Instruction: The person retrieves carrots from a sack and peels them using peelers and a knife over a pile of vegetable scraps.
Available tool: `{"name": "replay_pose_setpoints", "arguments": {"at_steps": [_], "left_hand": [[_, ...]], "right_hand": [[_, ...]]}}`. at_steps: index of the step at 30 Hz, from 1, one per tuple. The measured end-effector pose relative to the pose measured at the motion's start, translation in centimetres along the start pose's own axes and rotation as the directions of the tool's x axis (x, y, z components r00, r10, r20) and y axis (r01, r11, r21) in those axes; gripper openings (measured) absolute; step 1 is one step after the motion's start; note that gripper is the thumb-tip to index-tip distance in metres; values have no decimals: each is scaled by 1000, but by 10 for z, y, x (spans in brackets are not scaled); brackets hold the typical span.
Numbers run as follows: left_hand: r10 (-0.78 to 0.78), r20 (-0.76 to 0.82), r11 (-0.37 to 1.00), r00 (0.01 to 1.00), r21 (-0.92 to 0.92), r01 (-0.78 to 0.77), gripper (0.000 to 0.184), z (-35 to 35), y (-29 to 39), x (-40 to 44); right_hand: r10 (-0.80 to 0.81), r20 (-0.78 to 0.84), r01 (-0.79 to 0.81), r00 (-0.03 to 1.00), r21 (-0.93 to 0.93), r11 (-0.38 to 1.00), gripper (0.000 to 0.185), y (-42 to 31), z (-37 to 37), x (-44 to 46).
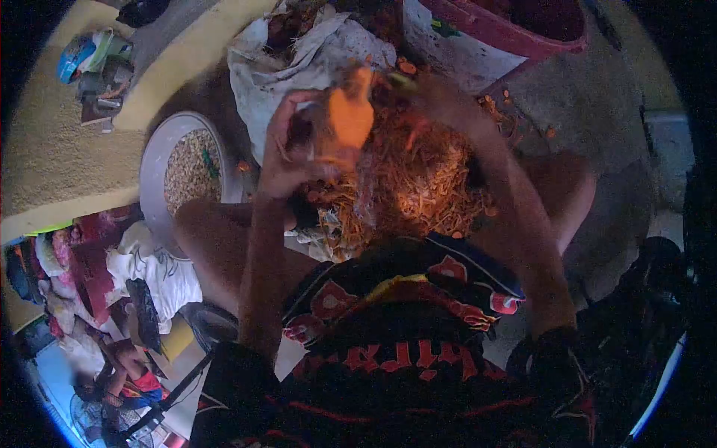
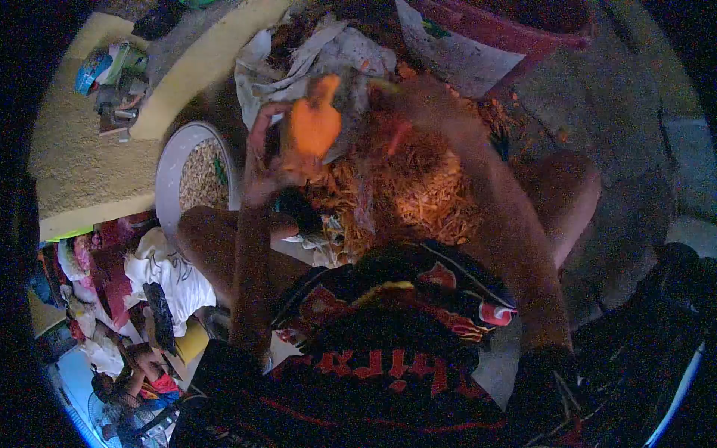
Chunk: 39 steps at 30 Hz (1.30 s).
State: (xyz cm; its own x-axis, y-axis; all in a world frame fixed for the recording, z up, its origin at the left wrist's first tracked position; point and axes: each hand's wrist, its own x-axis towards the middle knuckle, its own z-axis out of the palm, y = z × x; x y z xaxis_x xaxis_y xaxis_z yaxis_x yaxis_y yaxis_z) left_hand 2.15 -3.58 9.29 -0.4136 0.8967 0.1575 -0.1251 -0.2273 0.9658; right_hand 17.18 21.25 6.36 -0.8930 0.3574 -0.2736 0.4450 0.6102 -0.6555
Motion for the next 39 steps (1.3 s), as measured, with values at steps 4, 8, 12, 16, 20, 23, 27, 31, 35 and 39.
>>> {"name": "replay_pose_setpoints", "arguments": {"at_steps": [4, 8, 12, 16, 20, 23, 27, 31, 35, 39], "left_hand": [[61, -1, 997, 998, 42, -61, 91, -4, -5, 4], [64, -120, 990, 991, -117, -79, 94, 1, -1, 6], [76, -125, 985, 989, -144, -93, 89, -2, -8, 8], [41, -155, 990, 987, -129, -61, 84, 0, -11, 10], [19, -164, 992, 986, -122, -40, 83, 1, -11, 7], [29, -161, 991, 987, -126, -50, 86, 3, -14, 4], [61, -22, 996, 998, 73, -59, 91, 4, -8, 4], [93, -111, 980, 989, -163, -111, 96, -3, -22, 4], [57, -246, 952, 968, -277, -127, 99, -9, -39, 8], [76, -112, 919, 991, -379, -114, 85, -14, -53, 6]], "right_hand": [[125, -8, -120, 992, -359, 926, 31, 41, -40, 9], [93, -231, -185, 969, -418, 889, 31, 39, -37, -14], [-253, -173, 163, 952, -414, 896, 29, -1, -31, -32], [-523, -144, 492, 840, -207, 846, 30, -37, 1, -43], [-468, -168, 412, 867, -283, 866, 28, -40, 17, -43], [-509, -200, 420, 837, -361, 833, 30, -27, 18, -23], [-310, -92, 251, 946, -394, 884, 32, 42, 4, 22], [0, -126, -39, 992, -308, 951, 29, -3, -38, -13], [-211, -214, 155, 954, -250, 956, 30, -16, -17, -36], [-444, -221, 382, 868, -273, 883, 32, -29, 13, -31]]}}
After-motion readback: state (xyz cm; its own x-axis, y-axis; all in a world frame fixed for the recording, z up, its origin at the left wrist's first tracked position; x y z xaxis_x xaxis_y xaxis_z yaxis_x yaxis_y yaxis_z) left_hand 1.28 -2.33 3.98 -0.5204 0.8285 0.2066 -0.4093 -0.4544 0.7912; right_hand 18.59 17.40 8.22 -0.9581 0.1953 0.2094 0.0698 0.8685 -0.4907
